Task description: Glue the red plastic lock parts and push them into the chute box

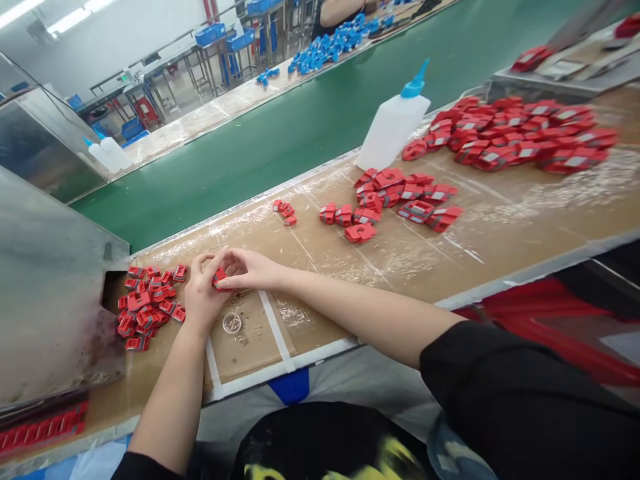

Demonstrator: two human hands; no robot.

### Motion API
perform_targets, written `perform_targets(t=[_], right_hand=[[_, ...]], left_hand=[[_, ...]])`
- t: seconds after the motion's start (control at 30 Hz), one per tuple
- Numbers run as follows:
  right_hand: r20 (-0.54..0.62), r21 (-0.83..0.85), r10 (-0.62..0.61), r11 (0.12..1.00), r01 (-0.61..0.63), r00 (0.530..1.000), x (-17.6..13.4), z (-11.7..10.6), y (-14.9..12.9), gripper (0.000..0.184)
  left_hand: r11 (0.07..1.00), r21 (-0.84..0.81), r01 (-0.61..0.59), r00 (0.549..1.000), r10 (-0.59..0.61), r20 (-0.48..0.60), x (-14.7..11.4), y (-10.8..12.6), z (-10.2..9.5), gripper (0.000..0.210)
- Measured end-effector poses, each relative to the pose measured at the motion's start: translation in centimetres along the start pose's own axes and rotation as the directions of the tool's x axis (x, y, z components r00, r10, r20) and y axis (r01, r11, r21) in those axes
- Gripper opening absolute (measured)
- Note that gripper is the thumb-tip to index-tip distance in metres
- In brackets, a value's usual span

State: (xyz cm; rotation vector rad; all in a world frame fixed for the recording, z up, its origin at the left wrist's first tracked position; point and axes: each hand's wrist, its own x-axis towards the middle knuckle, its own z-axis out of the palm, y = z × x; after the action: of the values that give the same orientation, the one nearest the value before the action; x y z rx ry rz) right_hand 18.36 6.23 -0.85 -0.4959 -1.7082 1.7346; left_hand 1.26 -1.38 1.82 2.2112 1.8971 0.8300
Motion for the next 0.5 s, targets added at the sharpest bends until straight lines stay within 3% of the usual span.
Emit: perform_targets(t=[0.07, 0.13, 0.27, 0.37, 0.5], right_hand=[[0.113, 0.078, -0.035, 0.997, 0.026, 0.993, 0.1, 0.1, 0.1, 0.046], [0.146, 0.119, -0.060, 0.992, 0.042, 0.987, 0.2, 0.1, 0.3, 0.041], [0.078, 0.183, -0.065, 0.982, 0.049, 0.995, 0.5, 0.1, 0.6, 0.038], [0.055, 0.183, -0.079, 0.981, 0.068, 0.995, 0.5, 0.2, 0.7, 0.037], [0.037, 0.124, -0.111, 0.987, 0.105, 0.993, 0.5, 0.6, 1.2, 0.038]], left_hand=[[1.000, 0.005, 0.004, 0.999, -0.005, 0.037, 0.1, 0.3, -0.2, 0.070], [1.000, -0.025, 0.008, 0.998, -0.006, 0.061, 0.3, 0.0, -0.2, 0.072], [0.922, -0.388, 0.020, 0.992, 0.030, 0.124, 0.7, -1.2, 0.4, 0.091], [0.782, -0.616, 0.095, 0.986, 0.011, 0.166, 0.8, -1.4, 1.1, 0.080], [0.701, -0.700, 0.138, 0.984, -0.019, 0.175, 0.7, -1.0, 1.7, 0.060]])
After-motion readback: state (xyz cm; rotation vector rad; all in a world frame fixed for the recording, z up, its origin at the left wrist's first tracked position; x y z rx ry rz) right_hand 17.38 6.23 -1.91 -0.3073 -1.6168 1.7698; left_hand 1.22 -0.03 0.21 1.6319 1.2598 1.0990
